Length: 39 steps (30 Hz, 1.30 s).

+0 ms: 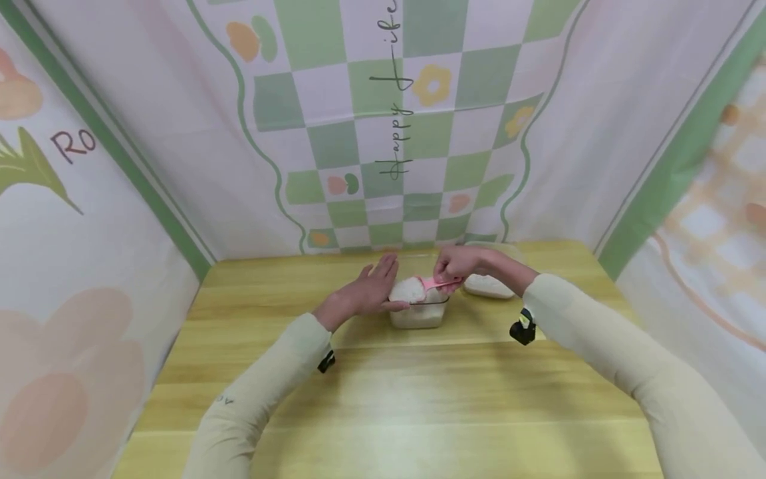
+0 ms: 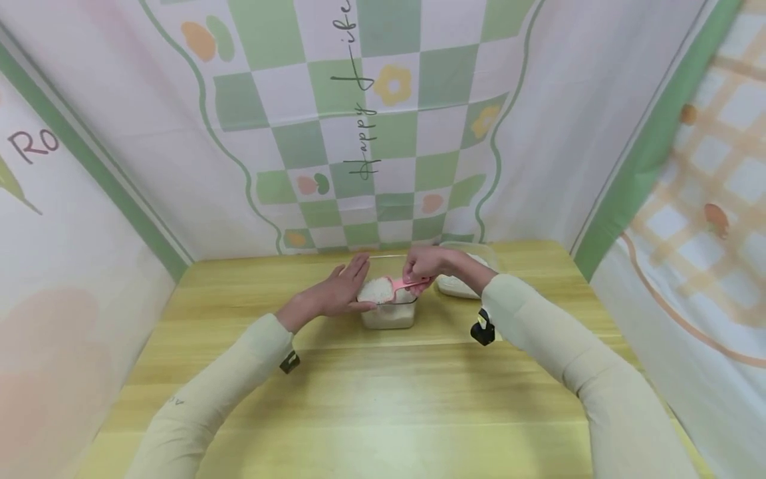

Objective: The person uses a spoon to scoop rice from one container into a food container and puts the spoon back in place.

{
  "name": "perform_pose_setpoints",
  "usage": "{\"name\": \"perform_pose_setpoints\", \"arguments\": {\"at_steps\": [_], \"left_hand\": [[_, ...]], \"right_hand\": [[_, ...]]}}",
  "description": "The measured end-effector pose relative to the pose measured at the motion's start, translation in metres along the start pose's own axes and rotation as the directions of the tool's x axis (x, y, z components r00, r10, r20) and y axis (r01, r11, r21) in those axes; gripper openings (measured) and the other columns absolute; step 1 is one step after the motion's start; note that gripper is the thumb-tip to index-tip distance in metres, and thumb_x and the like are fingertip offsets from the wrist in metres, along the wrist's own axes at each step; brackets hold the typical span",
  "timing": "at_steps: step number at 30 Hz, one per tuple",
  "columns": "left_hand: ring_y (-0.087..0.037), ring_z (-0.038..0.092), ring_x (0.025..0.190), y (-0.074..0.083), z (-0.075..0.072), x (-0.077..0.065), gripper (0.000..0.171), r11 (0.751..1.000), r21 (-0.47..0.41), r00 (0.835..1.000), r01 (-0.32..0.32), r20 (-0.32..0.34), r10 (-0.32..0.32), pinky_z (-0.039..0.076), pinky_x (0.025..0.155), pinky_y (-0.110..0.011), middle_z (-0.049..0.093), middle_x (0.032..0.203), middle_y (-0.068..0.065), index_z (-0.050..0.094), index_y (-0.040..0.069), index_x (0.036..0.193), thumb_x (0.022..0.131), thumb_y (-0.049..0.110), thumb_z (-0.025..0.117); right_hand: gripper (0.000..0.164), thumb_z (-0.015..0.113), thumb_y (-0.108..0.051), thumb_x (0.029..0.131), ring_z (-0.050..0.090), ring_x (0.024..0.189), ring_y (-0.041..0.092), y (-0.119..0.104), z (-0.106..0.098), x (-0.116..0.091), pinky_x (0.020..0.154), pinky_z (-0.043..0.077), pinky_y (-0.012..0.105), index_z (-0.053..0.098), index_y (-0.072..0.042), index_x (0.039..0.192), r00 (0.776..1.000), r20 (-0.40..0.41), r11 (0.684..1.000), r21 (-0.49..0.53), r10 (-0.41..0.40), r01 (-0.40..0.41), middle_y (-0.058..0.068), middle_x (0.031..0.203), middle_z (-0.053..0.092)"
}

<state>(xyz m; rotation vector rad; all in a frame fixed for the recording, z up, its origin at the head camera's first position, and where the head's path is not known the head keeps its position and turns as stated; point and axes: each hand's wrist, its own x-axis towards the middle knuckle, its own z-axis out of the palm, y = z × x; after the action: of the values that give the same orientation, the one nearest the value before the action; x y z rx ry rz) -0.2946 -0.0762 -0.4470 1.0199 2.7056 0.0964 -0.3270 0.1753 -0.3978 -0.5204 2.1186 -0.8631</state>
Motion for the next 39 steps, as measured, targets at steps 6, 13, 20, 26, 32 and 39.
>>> {"name": "perform_pose_setpoints", "arguments": {"at_steps": [6,13,20,26,32,39], "left_hand": [[-0.025,-0.009,0.156,-0.001,0.001,-0.002,0.102,1.0,0.009,1.0,-0.006,-0.005,0.006,0.013,0.125,-0.053,-0.01,0.168,-0.016,-0.002,-0.001,0.159,0.097,0.071,0.036],[-0.026,-0.009,0.156,-0.001,0.005,-0.001,0.101,1.0,0.009,1.0,-0.024,-0.014,0.024,0.013,0.125,-0.053,-0.01,0.168,-0.017,-0.001,-0.002,0.159,0.098,0.069,0.035],[-0.026,-0.011,0.156,-0.001,0.003,-0.002,0.101,1.0,0.008,1.0,-0.021,-0.007,0.021,0.011,0.125,-0.053,-0.012,0.167,-0.017,-0.004,-0.001,0.159,0.098,0.07,0.035],[-0.025,-0.012,0.156,0.0,0.002,-0.002,0.101,1.0,0.006,1.0,-0.015,-0.002,0.015,0.011,0.125,-0.053,-0.013,0.167,-0.016,-0.005,0.0,0.159,0.098,0.069,0.035],[-0.026,-0.01,0.156,0.0,0.002,-0.002,0.101,1.0,0.005,1.0,-0.021,-0.009,0.021,0.012,0.125,-0.054,-0.014,0.167,-0.016,-0.003,-0.002,0.159,0.098,0.069,0.036],[-0.027,-0.01,0.156,-0.001,0.0,-0.003,0.102,1.0,-0.001,0.999,-0.026,-0.019,0.026,0.013,0.125,-0.054,-0.01,0.168,-0.018,-0.001,-0.003,0.159,0.098,0.069,0.037]], "right_hand": [[0.022,0.05,0.003,0.098,0.062,0.062,0.007,0.012,-0.001,-0.007,0.057,0.05,0.018,0.067,0.018,0.095,1.0,-0.025,0.994,0.104,-0.015,0.018,0.001,0.067,0.067],[0.023,0.048,0.005,0.097,0.062,0.063,0.008,0.027,0.004,-0.014,0.056,0.049,0.018,0.063,0.023,0.1,0.997,-0.06,0.983,0.178,-0.045,0.055,0.003,0.07,0.067],[0.023,0.046,0.007,0.096,0.062,0.063,0.01,0.036,0.004,-0.019,0.056,0.047,0.019,0.066,0.017,0.099,0.994,-0.085,0.973,0.216,-0.071,0.088,0.005,0.074,0.068],[0.024,0.047,0.006,0.097,0.064,0.065,0.01,0.04,0.003,-0.024,0.058,0.051,0.019,0.065,0.019,0.102,0.991,-0.103,0.965,0.238,-0.084,0.106,0.005,0.076,0.069],[0.027,0.049,0.001,0.1,0.067,0.068,0.011,0.044,0.003,-0.027,0.062,0.054,0.021,0.062,0.022,0.109,0.989,-0.134,0.957,0.272,-0.063,0.098,0.005,0.077,0.071],[0.022,0.049,0.001,0.1,0.067,0.068,0.011,0.044,0.002,-0.032,0.063,0.055,0.02,0.066,0.016,0.101,0.985,-0.152,0.944,0.305,-0.082,0.126,0.004,0.077,0.07]]}}
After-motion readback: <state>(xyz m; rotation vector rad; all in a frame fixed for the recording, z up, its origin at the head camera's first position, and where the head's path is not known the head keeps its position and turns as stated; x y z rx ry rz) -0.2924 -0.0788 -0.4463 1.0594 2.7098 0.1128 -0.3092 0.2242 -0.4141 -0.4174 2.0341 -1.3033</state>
